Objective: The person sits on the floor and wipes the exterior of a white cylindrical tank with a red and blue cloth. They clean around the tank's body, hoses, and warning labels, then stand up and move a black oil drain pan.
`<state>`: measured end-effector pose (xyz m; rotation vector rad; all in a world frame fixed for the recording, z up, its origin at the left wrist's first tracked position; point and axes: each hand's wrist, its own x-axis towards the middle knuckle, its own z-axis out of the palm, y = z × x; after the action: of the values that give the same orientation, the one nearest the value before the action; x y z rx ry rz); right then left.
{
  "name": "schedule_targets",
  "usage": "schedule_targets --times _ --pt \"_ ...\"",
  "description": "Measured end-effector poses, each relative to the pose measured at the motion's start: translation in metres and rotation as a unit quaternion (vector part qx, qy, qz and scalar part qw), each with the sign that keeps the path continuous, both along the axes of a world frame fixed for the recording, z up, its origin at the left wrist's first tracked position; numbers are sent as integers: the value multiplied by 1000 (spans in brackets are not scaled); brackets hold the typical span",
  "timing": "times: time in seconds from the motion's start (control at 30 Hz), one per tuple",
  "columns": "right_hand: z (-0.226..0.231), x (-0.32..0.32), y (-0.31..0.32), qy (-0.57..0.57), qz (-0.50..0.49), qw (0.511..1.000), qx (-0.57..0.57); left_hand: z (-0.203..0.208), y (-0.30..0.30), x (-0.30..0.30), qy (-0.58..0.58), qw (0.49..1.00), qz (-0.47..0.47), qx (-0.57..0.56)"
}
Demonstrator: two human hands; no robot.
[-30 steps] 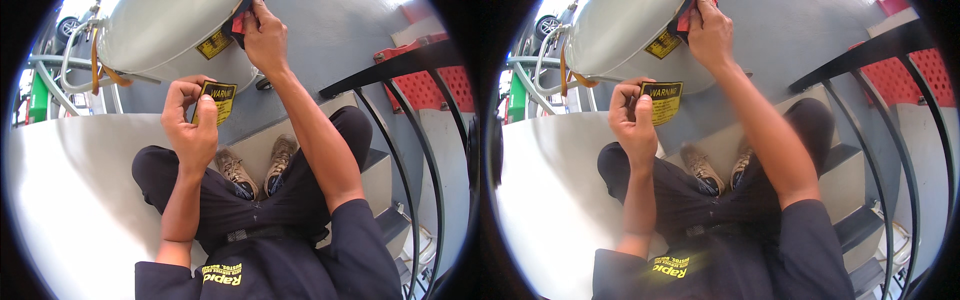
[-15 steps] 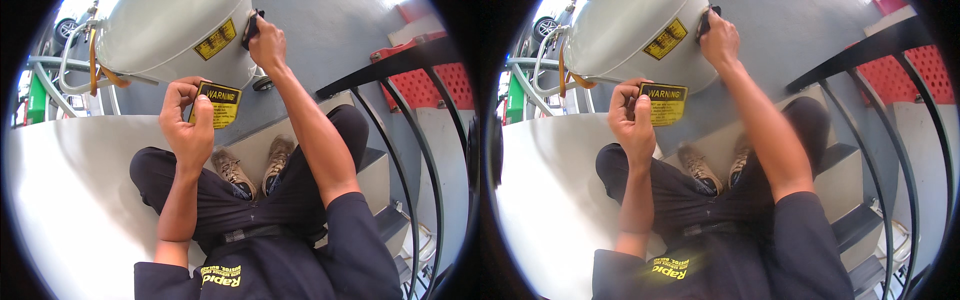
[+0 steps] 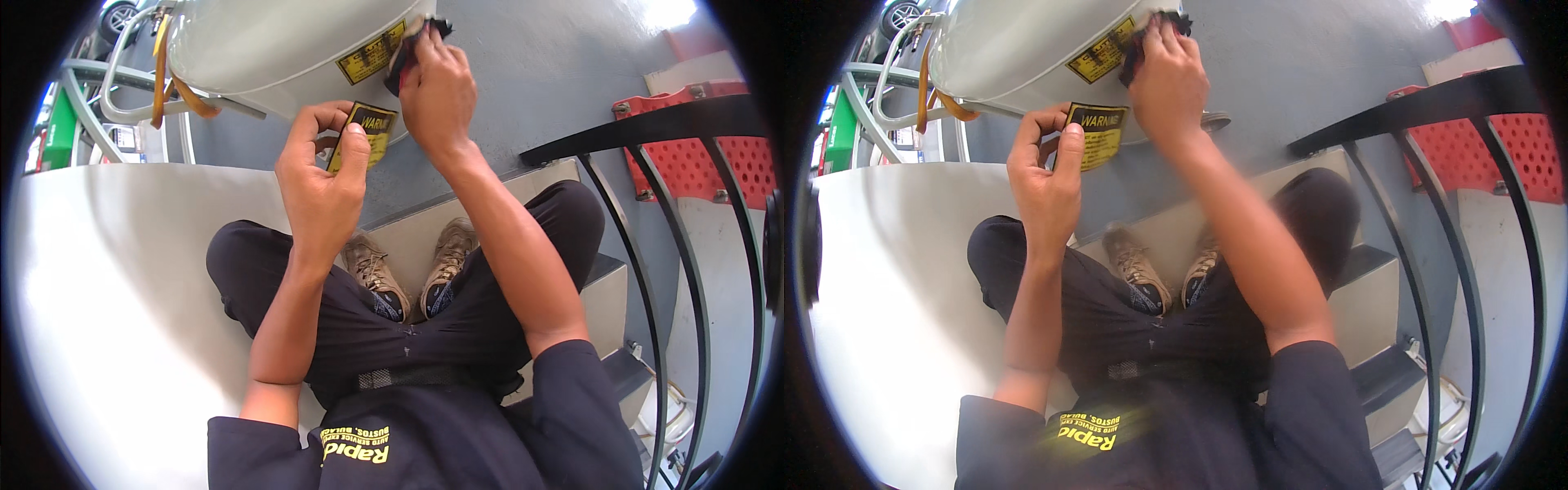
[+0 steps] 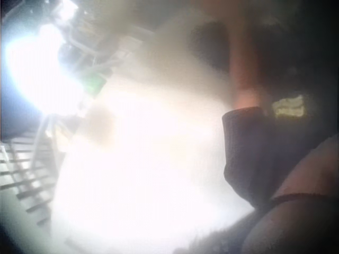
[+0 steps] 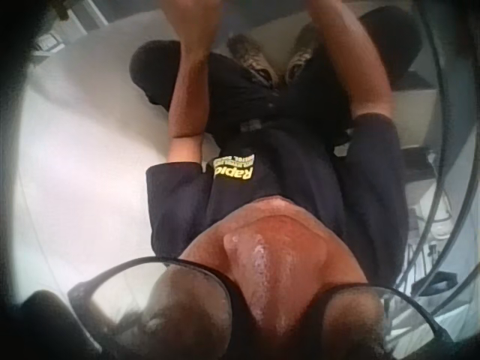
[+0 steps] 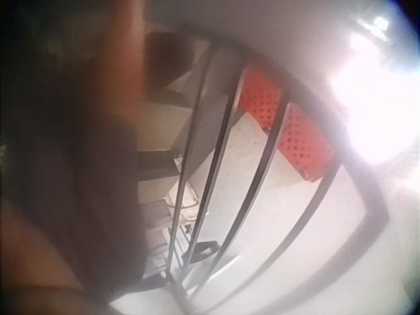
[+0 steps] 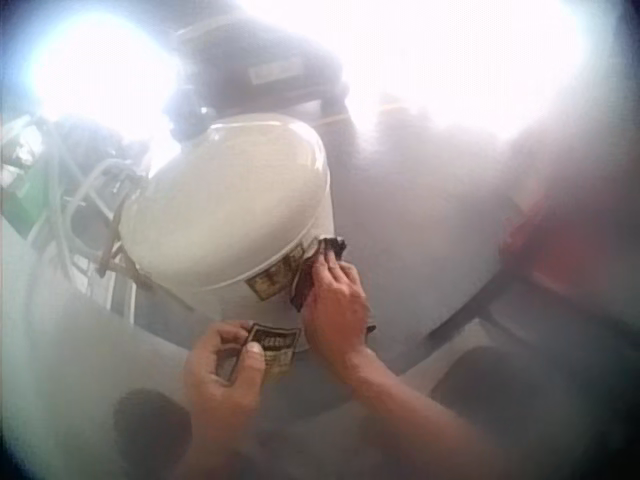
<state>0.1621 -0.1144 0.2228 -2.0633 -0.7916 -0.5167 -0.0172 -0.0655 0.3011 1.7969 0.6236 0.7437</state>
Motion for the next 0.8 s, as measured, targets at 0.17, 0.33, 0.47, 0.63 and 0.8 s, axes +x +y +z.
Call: schedule_targets --times 0.17,0.33,0.47,0.63,0.8 --pt "4 -10 4 104 -1 991 -89 -3 7 -6 -8 998 3 65" --pt "-14 -14 0 -31 -28 995 -92 14 2 -6 3 999 27 19" --pt "-21 -4 7 171 -26 968 -181 3 24 -12 -31 989 6 -142" --pt "7 -16 -4 -7 5 999 -52 -9 49 -26 -117 887 -30 -445" --pt "-18 -5 4 5 -34 993 -111 -15 52 -28 -160 853 -34 -496"
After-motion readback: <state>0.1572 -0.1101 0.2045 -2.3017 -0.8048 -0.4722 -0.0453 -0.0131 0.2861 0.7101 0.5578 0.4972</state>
